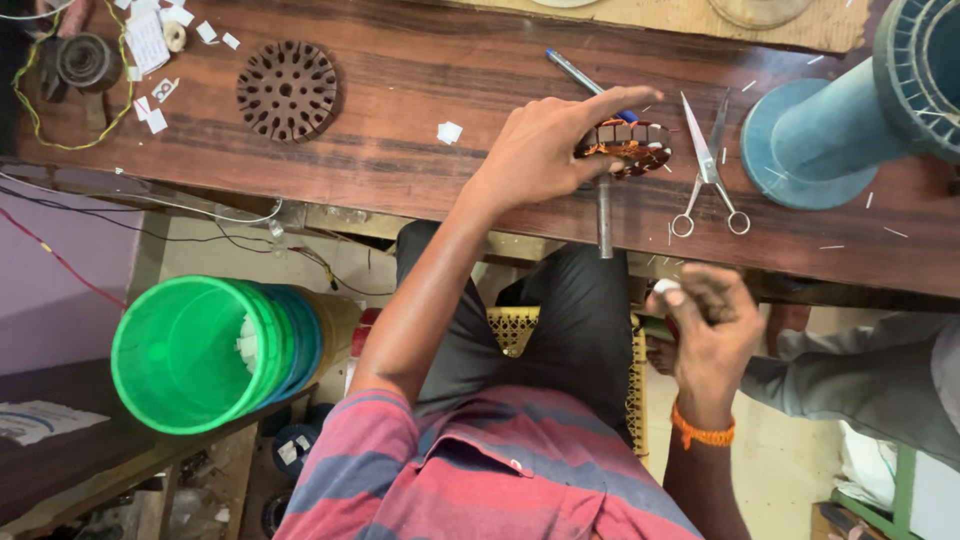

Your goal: The person sits at a workbench and fits small white insulating wedges into the copper slots of a motor armature, pressing each piece in by hand and turning the armature to reach new slots. They occasionally pick up small pieces from the bench and use scissors to trim material while working around the rotor.

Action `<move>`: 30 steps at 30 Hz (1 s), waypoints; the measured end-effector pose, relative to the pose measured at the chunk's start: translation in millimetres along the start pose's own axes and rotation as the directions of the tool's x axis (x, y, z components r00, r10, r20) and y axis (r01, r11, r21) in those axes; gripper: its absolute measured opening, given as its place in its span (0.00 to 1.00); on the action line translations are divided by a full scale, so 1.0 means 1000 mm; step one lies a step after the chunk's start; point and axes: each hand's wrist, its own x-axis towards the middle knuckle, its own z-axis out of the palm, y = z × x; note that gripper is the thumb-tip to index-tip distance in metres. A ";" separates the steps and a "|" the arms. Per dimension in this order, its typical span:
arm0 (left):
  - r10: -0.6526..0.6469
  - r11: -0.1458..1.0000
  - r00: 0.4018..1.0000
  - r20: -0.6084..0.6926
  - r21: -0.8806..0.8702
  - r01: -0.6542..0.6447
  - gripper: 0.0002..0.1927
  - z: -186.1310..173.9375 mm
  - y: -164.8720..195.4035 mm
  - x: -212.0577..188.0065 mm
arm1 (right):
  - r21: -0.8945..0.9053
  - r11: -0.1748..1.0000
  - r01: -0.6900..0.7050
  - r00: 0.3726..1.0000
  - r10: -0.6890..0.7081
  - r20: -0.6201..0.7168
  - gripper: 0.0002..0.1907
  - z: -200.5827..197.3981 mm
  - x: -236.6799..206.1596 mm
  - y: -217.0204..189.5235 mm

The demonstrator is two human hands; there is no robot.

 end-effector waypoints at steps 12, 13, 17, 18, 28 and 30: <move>-0.010 0.998 0.994 -0.107 -0.069 0.003 0.26 0.003 0.000 -0.005 | -0.396 0.539 0.743 0.655 -0.708 0.264 0.08 0.066 0.103 -0.015; -0.011 0.997 0.993 -0.118 -0.077 0.002 0.26 0.004 0.001 -0.005 | -0.434 0.493 0.754 0.635 -0.715 0.293 0.09 0.069 0.105 -0.014; -0.053 0.993 0.982 -0.180 -0.113 0.033 0.25 0.009 0.002 -0.006 | -0.471 0.426 0.773 0.596 -0.743 0.306 0.10 0.080 0.104 -0.008; -0.063 0.993 0.978 -0.197 -0.106 0.043 0.25 0.010 0.003 -0.006 | -0.482 0.422 0.768 0.597 -0.743 0.302 0.10 0.080 0.104 -0.006; -0.259 0.949 0.954 -0.152 -0.223 0.223 0.31 0.013 0.019 -0.007 | -0.270 0.745 0.610 0.791 -0.594 0.145 0.08 0.086 0.102 0.008; -0.197 0.966 0.957 -0.211 -0.207 0.153 0.25 0.016 0.019 -0.010 | -0.193 0.763 0.617 0.786 -0.587 0.195 0.08 0.083 0.100 0.007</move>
